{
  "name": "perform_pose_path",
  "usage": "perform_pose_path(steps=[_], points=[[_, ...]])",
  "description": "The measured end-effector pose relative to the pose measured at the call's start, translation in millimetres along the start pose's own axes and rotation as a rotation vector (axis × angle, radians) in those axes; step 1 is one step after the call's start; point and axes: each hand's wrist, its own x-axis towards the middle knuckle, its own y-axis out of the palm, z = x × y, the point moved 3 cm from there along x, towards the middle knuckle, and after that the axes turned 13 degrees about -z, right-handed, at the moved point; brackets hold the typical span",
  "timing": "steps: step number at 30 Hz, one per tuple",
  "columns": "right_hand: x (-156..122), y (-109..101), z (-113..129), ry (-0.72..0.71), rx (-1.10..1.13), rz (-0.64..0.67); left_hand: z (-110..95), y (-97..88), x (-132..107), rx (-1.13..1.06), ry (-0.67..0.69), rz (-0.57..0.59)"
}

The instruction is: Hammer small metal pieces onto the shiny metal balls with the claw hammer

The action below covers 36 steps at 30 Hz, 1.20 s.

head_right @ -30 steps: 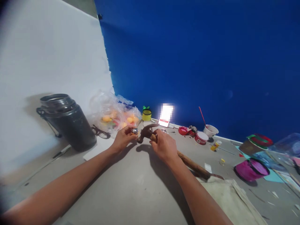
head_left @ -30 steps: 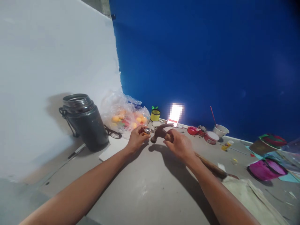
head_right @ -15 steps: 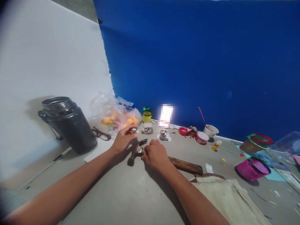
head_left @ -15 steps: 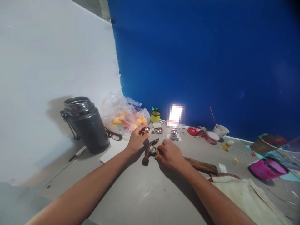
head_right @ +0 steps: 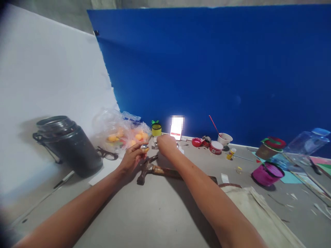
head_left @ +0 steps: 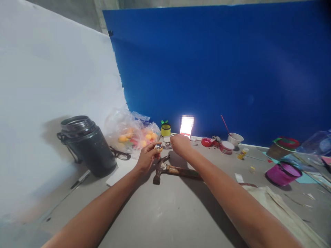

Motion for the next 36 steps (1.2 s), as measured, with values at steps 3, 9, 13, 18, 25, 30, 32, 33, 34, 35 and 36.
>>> perform_pose_path(steps=[3,9,13,18,25,30,32,33,34,35,36], points=[[24,10,6,-0.003,0.003,0.017,-3,-0.8,-1,0.06,0.04,-0.021],[43,33,14,0.004,0.023,0.086,-9,-4.8,0,0.216,0.141,-0.053],[43,38,14,-0.002,0.02,0.105,-8,-4.8,0,0.231,0.147,-0.056],[41,38,14,-0.015,0.017,0.092,-7,-4.7,0,0.233,0.139,-0.057],[39,36,15,-0.023,0.025,0.073,-4,-5.4,1,0.209,0.077,-0.059],[42,36,13,0.0,0.052,0.07,1,-5.9,2,0.168,0.034,-0.074],[43,36,11,0.02,0.079,0.062,3,-6.1,3,0.174,0.03,-0.077],[43,36,9,0.03,0.096,0.056,3,-6.2,3,0.181,0.036,-0.075],[42,35,8,0.042,0.114,0.049,4,-6.2,3,0.184,0.042,-0.074],[42,34,7,0.053,0.134,0.04,4,-6.4,4,0.181,0.048,-0.073],[42,34,6,0.065,0.156,0.032,4,-6.5,4,0.174,0.05,-0.071]])
